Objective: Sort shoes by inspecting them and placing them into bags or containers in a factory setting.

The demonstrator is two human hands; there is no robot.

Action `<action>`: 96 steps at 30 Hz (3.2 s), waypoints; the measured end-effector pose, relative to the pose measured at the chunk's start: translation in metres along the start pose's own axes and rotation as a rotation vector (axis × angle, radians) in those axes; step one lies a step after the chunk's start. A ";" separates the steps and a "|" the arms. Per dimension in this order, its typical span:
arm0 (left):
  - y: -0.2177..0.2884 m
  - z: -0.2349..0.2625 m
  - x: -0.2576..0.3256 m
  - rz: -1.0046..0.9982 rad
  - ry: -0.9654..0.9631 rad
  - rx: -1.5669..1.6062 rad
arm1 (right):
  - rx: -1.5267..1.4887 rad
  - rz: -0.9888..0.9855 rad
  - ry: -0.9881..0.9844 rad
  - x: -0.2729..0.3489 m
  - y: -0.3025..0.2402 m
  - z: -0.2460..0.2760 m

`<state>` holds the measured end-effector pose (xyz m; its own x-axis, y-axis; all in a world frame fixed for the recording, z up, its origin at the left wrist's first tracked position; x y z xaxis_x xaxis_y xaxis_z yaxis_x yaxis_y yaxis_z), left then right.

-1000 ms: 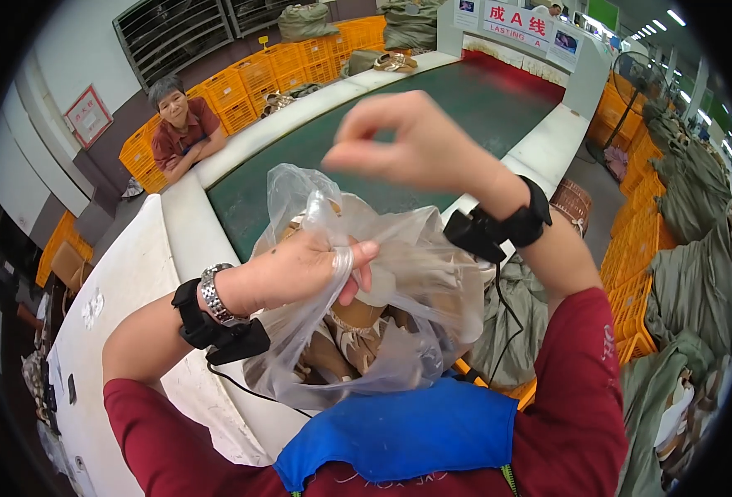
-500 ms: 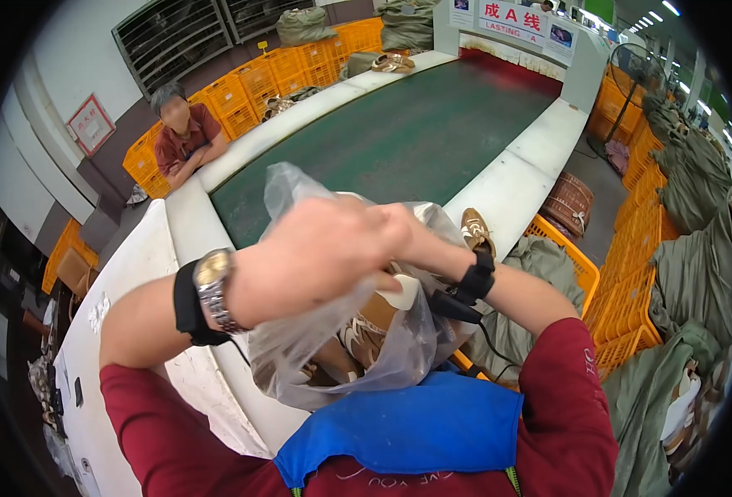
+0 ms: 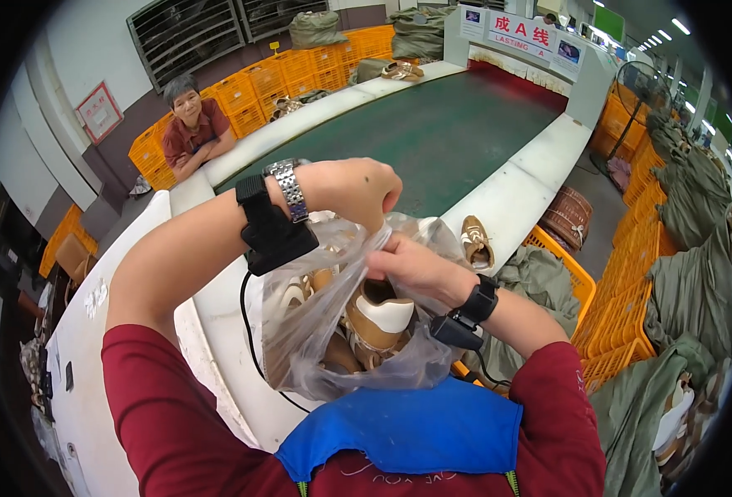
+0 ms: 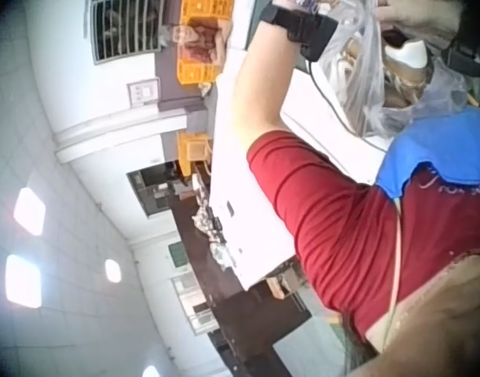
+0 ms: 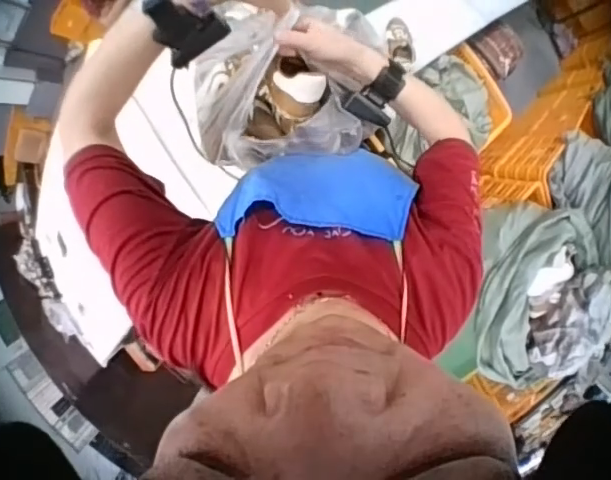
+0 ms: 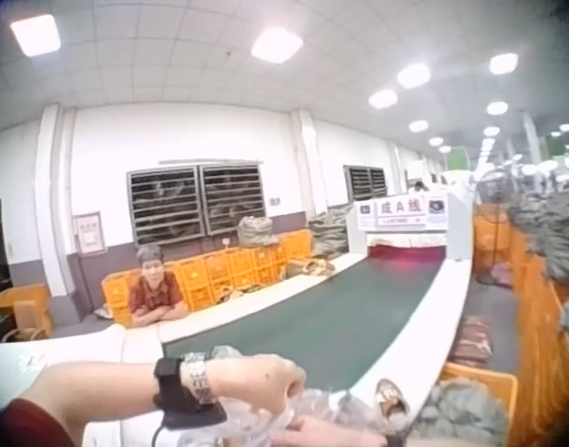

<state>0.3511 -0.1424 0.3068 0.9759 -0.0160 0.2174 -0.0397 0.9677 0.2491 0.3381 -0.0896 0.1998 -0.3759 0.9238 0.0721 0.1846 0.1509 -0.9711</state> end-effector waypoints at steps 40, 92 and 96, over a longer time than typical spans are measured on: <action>0.010 -0.044 0.080 0.116 0.069 0.264 | 0.489 0.259 1.680 0.334 0.085 0.107; -0.046 -0.129 0.122 0.411 0.286 0.168 | 0.939 -0.683 2.576 0.738 0.122 0.010; -0.038 -0.122 0.114 0.405 0.281 0.100 | 0.811 -0.691 2.652 0.762 0.116 0.011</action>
<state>0.4899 -0.1498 0.2069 0.8974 0.4377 0.0560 -0.4341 0.8530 0.2896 0.0632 0.6275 0.1398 0.7422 -0.5348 -0.4040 0.2421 0.7760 -0.5825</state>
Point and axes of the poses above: each hand's wrist, its own x-axis away from the middle knuckle, its own z-axis out of the back of the hand, y = z × x, the point moved 6 cm from there along -x, towards the middle knuckle, and after that the axes turned 10 degrees about -z, right-handed, at the moved point
